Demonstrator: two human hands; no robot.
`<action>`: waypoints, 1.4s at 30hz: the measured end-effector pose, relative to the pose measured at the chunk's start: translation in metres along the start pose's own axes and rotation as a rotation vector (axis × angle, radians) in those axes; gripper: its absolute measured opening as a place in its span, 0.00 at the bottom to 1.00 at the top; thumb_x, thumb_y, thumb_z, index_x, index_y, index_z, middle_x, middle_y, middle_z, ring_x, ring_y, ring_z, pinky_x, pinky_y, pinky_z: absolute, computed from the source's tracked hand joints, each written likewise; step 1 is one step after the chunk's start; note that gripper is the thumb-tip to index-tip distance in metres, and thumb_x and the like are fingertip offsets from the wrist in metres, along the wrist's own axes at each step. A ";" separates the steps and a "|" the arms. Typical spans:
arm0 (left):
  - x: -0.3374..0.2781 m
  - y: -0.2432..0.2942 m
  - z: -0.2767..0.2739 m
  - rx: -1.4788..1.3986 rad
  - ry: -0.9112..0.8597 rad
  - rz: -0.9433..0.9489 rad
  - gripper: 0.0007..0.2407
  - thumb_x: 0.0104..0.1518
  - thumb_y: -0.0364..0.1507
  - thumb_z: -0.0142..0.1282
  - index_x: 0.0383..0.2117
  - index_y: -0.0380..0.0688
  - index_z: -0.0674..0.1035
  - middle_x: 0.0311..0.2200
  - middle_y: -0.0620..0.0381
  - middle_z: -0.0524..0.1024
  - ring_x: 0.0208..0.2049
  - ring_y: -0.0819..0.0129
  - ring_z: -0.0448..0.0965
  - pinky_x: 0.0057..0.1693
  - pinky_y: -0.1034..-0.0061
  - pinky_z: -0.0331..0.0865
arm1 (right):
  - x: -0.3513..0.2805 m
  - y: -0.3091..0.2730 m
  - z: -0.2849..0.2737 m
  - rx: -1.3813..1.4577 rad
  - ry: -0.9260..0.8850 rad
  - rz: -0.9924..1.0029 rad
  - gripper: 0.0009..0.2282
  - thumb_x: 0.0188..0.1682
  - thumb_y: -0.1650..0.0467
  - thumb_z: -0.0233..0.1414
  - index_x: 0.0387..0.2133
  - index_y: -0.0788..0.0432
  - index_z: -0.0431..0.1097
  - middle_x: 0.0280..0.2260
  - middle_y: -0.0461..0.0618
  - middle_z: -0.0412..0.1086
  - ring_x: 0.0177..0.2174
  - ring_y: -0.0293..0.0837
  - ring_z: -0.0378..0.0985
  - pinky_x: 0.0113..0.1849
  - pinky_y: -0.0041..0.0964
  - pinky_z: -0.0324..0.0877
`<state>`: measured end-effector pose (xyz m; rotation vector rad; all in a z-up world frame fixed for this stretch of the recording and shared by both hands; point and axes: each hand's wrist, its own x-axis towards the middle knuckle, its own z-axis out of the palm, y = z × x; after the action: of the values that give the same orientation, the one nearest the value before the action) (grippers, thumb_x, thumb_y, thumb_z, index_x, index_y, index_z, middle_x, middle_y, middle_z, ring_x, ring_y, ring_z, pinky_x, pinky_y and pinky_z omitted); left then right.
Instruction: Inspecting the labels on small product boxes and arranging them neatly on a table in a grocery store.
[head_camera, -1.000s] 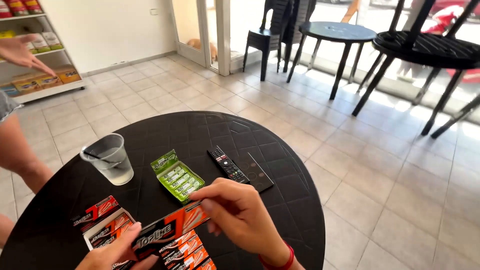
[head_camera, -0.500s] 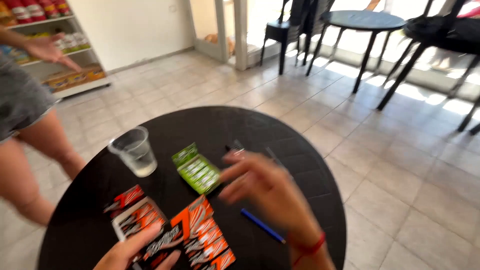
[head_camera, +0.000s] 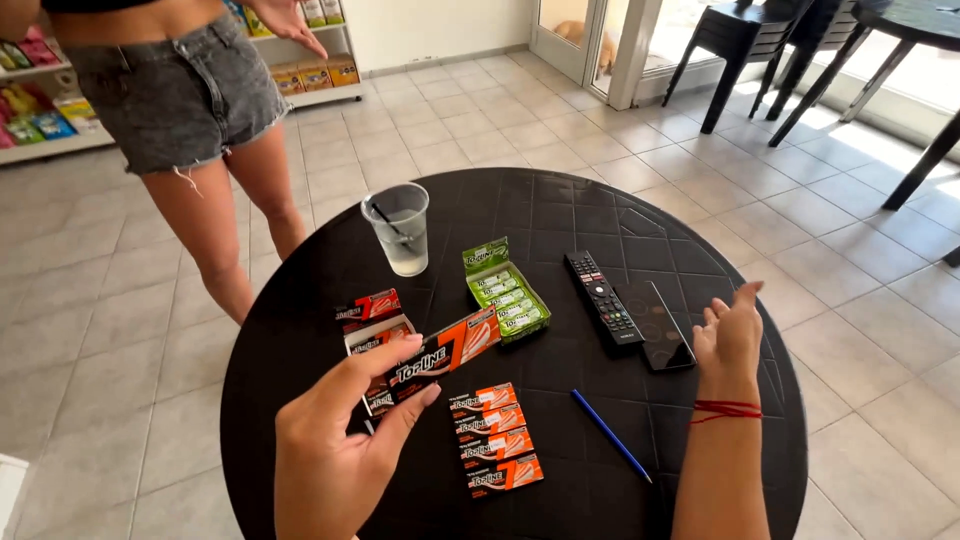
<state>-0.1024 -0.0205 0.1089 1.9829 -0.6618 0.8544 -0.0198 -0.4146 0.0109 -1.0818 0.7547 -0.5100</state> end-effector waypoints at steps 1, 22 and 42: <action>0.002 -0.002 0.002 0.004 0.003 0.001 0.14 0.50 0.24 0.68 0.44 0.43 0.81 0.43 0.57 0.85 0.45 0.71 0.86 0.53 0.81 0.79 | 0.012 0.004 -0.002 0.137 0.035 0.005 0.37 0.57 0.50 0.32 0.71 0.62 0.34 0.71 0.64 0.41 0.70 0.57 0.43 0.67 0.54 0.43; 0.006 0.007 0.002 0.016 0.011 0.020 0.13 0.51 0.24 0.69 0.42 0.40 0.82 0.42 0.56 0.85 0.44 0.70 0.86 0.53 0.79 0.77 | -0.011 -0.040 -0.030 0.834 0.323 -0.288 0.19 0.40 0.66 0.52 0.47 0.57 0.70 0.50 0.56 0.75 0.57 0.52 0.79 0.62 0.56 0.59; 0.008 0.008 0.007 -0.332 -0.177 -0.154 0.16 0.49 0.34 0.70 0.45 0.51 0.84 0.41 0.64 0.87 0.39 0.78 0.85 0.33 0.84 0.71 | -0.168 -0.016 0.036 -0.304 -0.809 -1.098 0.24 0.30 0.77 0.69 0.44 0.65 0.77 0.33 0.54 0.76 0.31 0.38 0.76 0.27 0.24 0.71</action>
<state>-0.1009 -0.0319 0.1166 1.7912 -0.6928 0.4465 -0.1016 -0.2819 0.0848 -1.7942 -0.5657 -0.7903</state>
